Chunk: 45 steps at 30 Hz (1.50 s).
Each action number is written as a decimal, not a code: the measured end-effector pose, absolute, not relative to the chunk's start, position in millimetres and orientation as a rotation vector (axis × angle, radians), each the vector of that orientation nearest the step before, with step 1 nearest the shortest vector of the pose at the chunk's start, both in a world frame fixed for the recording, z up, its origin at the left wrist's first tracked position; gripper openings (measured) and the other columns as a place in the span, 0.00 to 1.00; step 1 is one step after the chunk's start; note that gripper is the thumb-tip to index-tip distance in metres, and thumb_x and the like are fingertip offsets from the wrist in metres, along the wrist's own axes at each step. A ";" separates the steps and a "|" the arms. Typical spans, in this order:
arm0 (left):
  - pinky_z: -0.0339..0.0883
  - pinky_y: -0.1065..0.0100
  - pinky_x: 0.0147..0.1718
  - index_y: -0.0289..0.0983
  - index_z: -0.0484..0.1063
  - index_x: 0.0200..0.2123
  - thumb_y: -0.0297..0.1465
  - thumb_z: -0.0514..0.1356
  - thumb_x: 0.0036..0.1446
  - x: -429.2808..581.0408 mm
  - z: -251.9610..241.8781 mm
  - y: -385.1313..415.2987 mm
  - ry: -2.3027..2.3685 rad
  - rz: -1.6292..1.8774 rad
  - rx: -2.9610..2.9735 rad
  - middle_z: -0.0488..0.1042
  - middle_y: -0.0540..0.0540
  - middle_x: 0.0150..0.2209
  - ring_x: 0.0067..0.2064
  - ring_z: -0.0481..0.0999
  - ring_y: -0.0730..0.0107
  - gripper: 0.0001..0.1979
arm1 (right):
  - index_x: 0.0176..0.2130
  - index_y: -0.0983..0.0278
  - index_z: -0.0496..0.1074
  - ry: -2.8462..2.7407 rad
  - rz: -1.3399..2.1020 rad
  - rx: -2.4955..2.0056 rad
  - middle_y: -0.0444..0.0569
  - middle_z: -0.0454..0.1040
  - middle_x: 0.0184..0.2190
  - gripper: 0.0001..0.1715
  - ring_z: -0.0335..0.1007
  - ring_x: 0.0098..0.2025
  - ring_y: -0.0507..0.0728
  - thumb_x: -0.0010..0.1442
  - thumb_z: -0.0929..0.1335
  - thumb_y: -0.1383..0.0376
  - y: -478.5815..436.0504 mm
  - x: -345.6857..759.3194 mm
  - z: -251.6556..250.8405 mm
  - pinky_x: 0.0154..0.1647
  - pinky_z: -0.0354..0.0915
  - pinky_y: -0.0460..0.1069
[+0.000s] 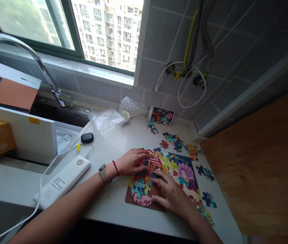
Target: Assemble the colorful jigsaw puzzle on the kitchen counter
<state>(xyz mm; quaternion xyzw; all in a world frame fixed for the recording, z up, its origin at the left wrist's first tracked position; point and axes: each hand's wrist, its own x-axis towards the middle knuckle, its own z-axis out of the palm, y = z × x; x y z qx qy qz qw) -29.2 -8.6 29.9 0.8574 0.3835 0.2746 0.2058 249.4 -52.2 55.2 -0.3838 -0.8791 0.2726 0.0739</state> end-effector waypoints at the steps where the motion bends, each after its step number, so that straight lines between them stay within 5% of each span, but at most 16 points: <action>1: 0.63 0.49 0.68 0.43 0.72 0.63 0.43 0.62 0.68 -30.8 27.6 -10.5 1.062 0.759 2.387 0.72 0.41 0.66 0.68 0.70 0.49 0.24 | 0.58 0.57 0.78 -2.643 0.847 -1.121 0.56 0.69 0.68 0.29 0.62 0.71 0.69 0.58 0.78 0.62 -45.0 250.4 55.0 0.72 0.62 0.65; 13: 0.61 0.43 0.69 0.46 0.71 0.65 0.45 0.68 0.63 -33.5 15.8 -14.9 1.142 0.609 2.459 0.63 0.40 0.72 0.72 0.64 0.42 0.29 | 0.64 0.54 0.74 -2.648 0.949 -1.028 0.53 0.67 0.70 0.37 0.61 0.72 0.67 0.57 0.80 0.59 9.5 250.0 54.8 0.73 0.59 0.66; 22: 0.65 0.43 0.66 0.45 0.72 0.64 0.48 0.64 0.66 -41.5 15.9 -17.9 1.324 0.557 2.413 0.64 0.39 0.71 0.70 0.66 0.41 0.27 | 0.55 0.57 0.78 -2.507 0.693 -0.692 0.54 0.80 0.53 0.16 0.76 0.55 0.62 0.68 0.70 0.65 -11.1 241.5 49.8 0.61 0.73 0.61; 26: 0.65 0.44 0.66 0.44 0.72 0.64 0.47 0.63 0.68 -38.8 19.8 -19.4 1.329 0.561 2.424 0.64 0.38 0.71 0.70 0.66 0.42 0.26 | 0.54 0.58 0.79 -2.639 0.644 -0.576 0.56 0.79 0.51 0.16 0.75 0.54 0.64 0.68 0.71 0.65 -27.5 227.7 53.0 0.55 0.75 0.60; 33: 0.68 0.45 0.62 0.37 0.71 0.64 0.42 0.66 0.67 -35.0 33.9 -20.1 1.357 0.374 2.479 0.63 0.32 0.71 0.70 0.65 0.39 0.27 | 0.53 0.55 0.80 -2.781 0.446 -0.512 0.58 0.72 0.63 0.17 0.66 0.65 0.70 0.65 0.75 0.58 -38.8 221.1 48.4 0.61 0.71 0.67; 40: 0.68 0.44 0.61 0.38 0.71 0.63 0.42 0.64 0.69 -37.3 33.6 -19.0 1.306 0.388 2.502 0.62 0.33 0.72 0.71 0.64 0.40 0.24 | 0.44 0.60 0.81 -2.665 0.503 -0.397 0.52 0.83 0.49 0.07 0.73 0.57 0.66 0.67 0.74 0.60 -41.3 216.0 46.0 0.56 0.74 0.62; 45: 0.68 0.49 0.60 0.40 0.70 0.63 0.41 0.64 0.68 -38.8 33.8 -17.3 1.279 0.408 2.504 0.64 0.36 0.71 0.70 0.65 0.45 0.24 | 0.50 0.61 0.79 -2.661 0.522 -0.382 0.51 0.84 0.48 0.11 0.75 0.53 0.64 0.68 0.73 0.64 -44.7 211.0 46.2 0.53 0.75 0.61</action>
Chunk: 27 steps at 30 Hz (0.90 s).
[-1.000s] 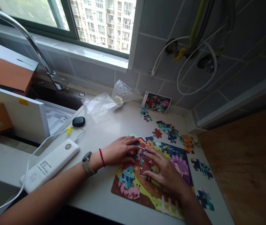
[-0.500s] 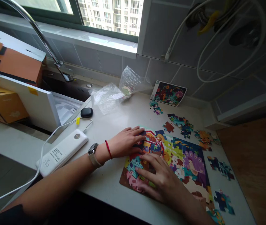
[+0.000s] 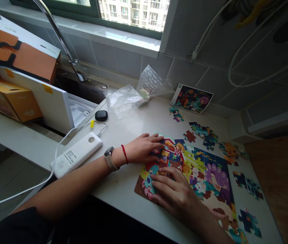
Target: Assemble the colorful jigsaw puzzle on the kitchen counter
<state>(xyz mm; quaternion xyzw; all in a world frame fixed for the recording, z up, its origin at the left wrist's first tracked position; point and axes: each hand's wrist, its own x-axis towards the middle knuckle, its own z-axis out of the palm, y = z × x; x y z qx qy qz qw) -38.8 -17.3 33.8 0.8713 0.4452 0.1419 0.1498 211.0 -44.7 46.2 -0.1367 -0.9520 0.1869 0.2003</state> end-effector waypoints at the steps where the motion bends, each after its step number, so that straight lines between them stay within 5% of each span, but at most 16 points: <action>1: 0.67 0.48 0.60 0.39 0.70 0.63 0.41 0.65 0.68 -38.8 33.6 -17.5 1.282 0.405 2.505 0.63 0.36 0.71 0.70 0.65 0.45 0.24 | 0.51 0.61 0.78 -2.667 0.527 -0.374 0.51 0.84 0.49 0.12 0.75 0.53 0.64 0.68 0.73 0.66 -45.0 211.5 45.9 0.53 0.76 0.60; 6: 0.66 0.49 0.61 0.39 0.72 0.62 0.42 0.64 0.69 -39.1 31.4 -18.4 1.271 0.430 2.506 0.63 0.35 0.71 0.70 0.65 0.45 0.23 | 0.57 0.60 0.76 -2.661 0.458 -0.496 0.57 0.78 0.56 0.19 0.73 0.58 0.65 0.67 0.70 0.69 -42.4 220.6 42.5 0.58 0.74 0.62; 12: 0.66 0.51 0.62 0.39 0.72 0.61 0.44 0.61 0.71 -40.2 33.4 -17.2 1.260 0.412 2.502 0.64 0.36 0.71 0.70 0.65 0.47 0.22 | 0.54 0.63 0.77 -2.685 0.433 -0.650 0.59 0.77 0.49 0.16 0.72 0.53 0.67 0.66 0.72 0.63 -39.3 222.7 42.0 0.53 0.75 0.64; 16: 0.64 0.46 0.65 0.39 0.69 0.65 0.40 0.63 0.69 -42.7 36.8 -18.9 1.245 0.356 2.477 0.60 0.35 0.73 0.73 0.61 0.42 0.24 | 0.52 0.61 0.79 -2.650 0.399 -0.588 0.57 0.78 0.47 0.14 0.73 0.52 0.65 0.68 0.69 0.68 -40.2 218.6 39.0 0.53 0.76 0.62; 24: 0.61 0.43 0.66 0.38 0.68 0.67 0.42 0.66 0.66 -48.4 37.2 -15.7 1.196 0.318 2.437 0.56 0.33 0.74 0.74 0.58 0.39 0.31 | 0.51 0.62 0.80 -2.635 0.419 -0.425 0.56 0.82 0.53 0.16 0.73 0.59 0.65 0.68 0.67 0.73 -39.3 218.0 30.8 0.56 0.77 0.61; 27: 0.62 0.45 0.66 0.39 0.69 0.66 0.41 0.65 0.67 -46.5 34.3 -15.3 1.237 0.336 2.455 0.59 0.34 0.74 0.73 0.60 0.41 0.28 | 0.52 0.59 0.80 -2.682 0.452 -0.510 0.57 0.75 0.62 0.17 0.68 0.65 0.68 0.67 0.69 0.71 -42.9 218.2 34.9 0.61 0.73 0.66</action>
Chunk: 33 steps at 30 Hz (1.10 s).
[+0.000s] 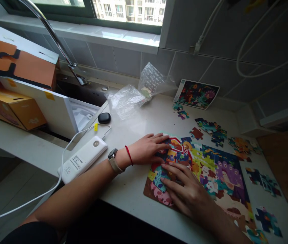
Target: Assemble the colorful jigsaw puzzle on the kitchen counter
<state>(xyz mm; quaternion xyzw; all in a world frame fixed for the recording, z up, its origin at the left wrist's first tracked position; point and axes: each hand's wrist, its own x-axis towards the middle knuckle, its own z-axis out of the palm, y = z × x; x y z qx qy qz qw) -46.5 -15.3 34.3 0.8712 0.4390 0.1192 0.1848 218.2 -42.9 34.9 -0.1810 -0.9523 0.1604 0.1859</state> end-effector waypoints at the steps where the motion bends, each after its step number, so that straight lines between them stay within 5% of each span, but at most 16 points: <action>1: 0.62 0.45 0.66 0.39 0.69 0.66 0.41 0.64 0.68 -45.7 33.4 -15.7 1.248 0.339 2.467 0.59 0.34 0.74 0.73 0.61 0.42 0.26 | 0.53 0.58 0.80 -2.704 0.457 -0.536 0.57 0.71 0.66 0.17 0.66 0.67 0.69 0.66 0.70 0.69 -44.6 218.0 36.5 0.62 0.72 0.67; 6: 0.63 0.45 0.66 0.38 0.69 0.66 0.41 0.62 0.70 -42.5 30.3 -18.6 1.258 0.361 2.507 0.59 0.33 0.73 0.73 0.61 0.42 0.25 | 0.54 0.55 0.80 -2.723 0.433 -0.561 0.59 0.64 0.70 0.16 0.62 0.70 0.72 0.67 0.73 0.59 -51.5 212.7 36.8 0.64 0.70 0.70; 20: 0.64 0.50 0.65 0.40 0.68 0.67 0.39 0.63 0.69 -41.6 29.6 -19.7 1.289 0.363 2.518 0.61 0.35 0.72 0.72 0.61 0.45 0.26 | 0.56 0.53 0.79 -2.713 0.478 -0.556 0.55 0.50 0.77 0.18 0.48 0.77 0.74 0.68 0.71 0.63 -55.6 207.6 30.0 0.67 0.63 0.76; 23: 0.64 0.47 0.65 0.38 0.69 0.67 0.39 0.63 0.69 -41.1 29.6 -20.2 1.282 0.370 2.517 0.61 0.34 0.72 0.72 0.62 0.43 0.26 | 0.56 0.54 0.79 -2.684 0.508 -0.520 0.56 0.54 0.75 0.18 0.49 0.76 0.73 0.68 0.71 0.64 -52.9 209.1 34.2 0.68 0.62 0.75; 29: 0.64 0.44 0.65 0.37 0.69 0.66 0.44 0.65 0.67 -42.5 32.7 -20.6 1.258 0.391 2.518 0.61 0.32 0.72 0.71 0.63 0.40 0.29 | 0.53 0.55 0.79 -2.335 0.612 -0.712 0.54 0.72 0.62 0.17 0.69 0.65 0.65 0.68 0.68 0.70 -38.7 218.3 47.9 0.64 0.70 0.65; 33: 0.68 0.49 0.63 0.37 0.73 0.62 0.41 0.64 0.69 -42.0 33.8 -18.8 1.256 0.491 2.504 0.67 0.33 0.68 0.66 0.71 0.47 0.23 | 0.49 0.55 0.81 -2.249 0.620 -0.792 0.52 0.76 0.56 0.13 0.73 0.60 0.66 0.68 0.69 0.67 -30.6 223.6 51.3 0.61 0.72 0.65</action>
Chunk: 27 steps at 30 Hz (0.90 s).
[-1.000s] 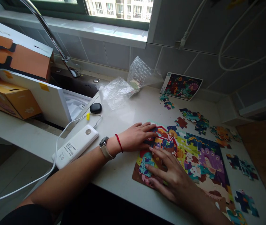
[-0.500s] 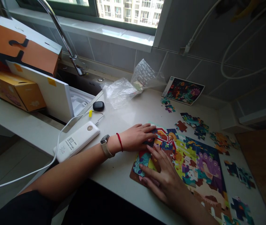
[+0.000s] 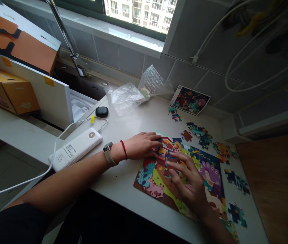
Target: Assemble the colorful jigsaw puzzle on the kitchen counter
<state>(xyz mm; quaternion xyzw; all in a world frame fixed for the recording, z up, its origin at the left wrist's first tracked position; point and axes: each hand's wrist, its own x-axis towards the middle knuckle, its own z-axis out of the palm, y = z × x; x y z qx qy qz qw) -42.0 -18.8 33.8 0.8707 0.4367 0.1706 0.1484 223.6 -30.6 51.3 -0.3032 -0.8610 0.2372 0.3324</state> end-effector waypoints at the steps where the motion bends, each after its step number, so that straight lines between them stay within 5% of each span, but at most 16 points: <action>1: 0.68 0.51 0.62 0.37 0.74 0.61 0.39 0.63 0.70 -41.5 33.8 -18.0 1.267 0.522 2.491 0.69 0.34 0.67 0.64 0.72 0.49 0.20 | 0.49 0.55 0.81 -2.240 0.621 -0.800 0.52 0.77 0.55 0.13 0.73 0.60 0.66 0.68 0.69 0.67 -29.0 224.8 51.6 0.61 0.71 0.65; 13: 0.70 0.53 0.58 0.36 0.78 0.55 0.39 0.59 0.73 -37.9 32.8 -14.8 1.283 0.651 2.425 0.78 0.37 0.55 0.55 0.77 0.54 0.16 | 0.47 0.58 0.81 -2.126 0.642 -1.050 0.52 0.81 0.45 0.11 0.79 0.49 0.61 0.72 0.68 0.61 -3.5 249.8 56.5 0.52 0.76 0.58; 20: 0.70 0.55 0.54 0.38 0.78 0.54 0.36 0.59 0.72 -38.0 32.7 -13.2 1.289 0.641 2.438 0.79 0.39 0.52 0.51 0.77 0.55 0.13 | 0.66 0.51 0.71 -2.648 0.690 -1.035 0.54 0.65 0.69 0.38 0.62 0.71 0.68 0.60 0.78 0.57 -5.4 255.0 49.0 0.69 0.65 0.65; 27: 0.71 0.55 0.54 0.36 0.77 0.54 0.31 0.58 0.72 -42.2 31.3 -11.9 1.297 0.672 2.385 0.79 0.38 0.53 0.52 0.79 0.56 0.12 | 0.62 0.56 0.75 -2.671 0.612 -1.000 0.57 0.69 0.67 0.30 0.66 0.68 0.68 0.63 0.76 0.60 -5.0 254.7 42.7 0.67 0.67 0.68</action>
